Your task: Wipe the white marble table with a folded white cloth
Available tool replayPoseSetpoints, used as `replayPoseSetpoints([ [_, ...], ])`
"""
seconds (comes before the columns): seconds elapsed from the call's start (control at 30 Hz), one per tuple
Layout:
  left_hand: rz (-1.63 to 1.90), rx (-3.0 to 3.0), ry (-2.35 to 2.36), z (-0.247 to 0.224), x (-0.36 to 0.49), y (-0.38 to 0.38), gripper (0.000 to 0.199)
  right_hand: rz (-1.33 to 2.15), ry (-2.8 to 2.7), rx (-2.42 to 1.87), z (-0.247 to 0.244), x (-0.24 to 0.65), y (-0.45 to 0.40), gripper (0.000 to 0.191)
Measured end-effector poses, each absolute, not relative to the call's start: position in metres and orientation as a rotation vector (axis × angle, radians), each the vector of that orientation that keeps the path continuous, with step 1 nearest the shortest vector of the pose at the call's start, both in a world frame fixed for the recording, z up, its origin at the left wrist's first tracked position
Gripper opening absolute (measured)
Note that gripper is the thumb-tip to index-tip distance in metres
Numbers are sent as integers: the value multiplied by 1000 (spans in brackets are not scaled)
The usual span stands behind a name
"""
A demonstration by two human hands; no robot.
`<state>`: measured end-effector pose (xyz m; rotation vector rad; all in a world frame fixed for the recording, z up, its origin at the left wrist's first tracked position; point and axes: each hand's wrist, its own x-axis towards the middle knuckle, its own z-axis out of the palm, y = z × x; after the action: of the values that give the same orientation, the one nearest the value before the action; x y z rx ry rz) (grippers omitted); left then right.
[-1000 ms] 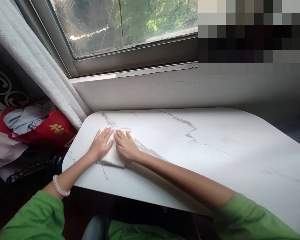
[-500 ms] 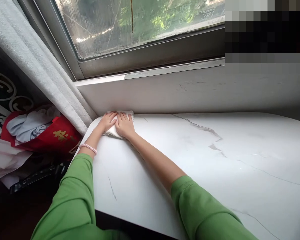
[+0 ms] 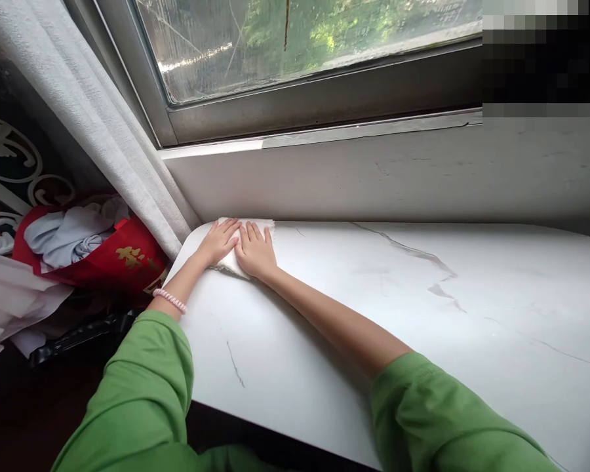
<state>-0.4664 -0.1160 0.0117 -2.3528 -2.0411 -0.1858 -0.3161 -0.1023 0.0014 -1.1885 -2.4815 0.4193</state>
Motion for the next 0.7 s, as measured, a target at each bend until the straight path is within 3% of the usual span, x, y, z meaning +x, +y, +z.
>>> replayPoseSetpoints([
  [0.43, -281, -2446, -2056, 28, -404, -323, 54, 661, -2741, -726, 7, -230, -275, 72],
  [0.7, -276, -2401, -2143, 27, -398, -358, 53, 844, -2785, -578, 15, -221, -297, 78],
])
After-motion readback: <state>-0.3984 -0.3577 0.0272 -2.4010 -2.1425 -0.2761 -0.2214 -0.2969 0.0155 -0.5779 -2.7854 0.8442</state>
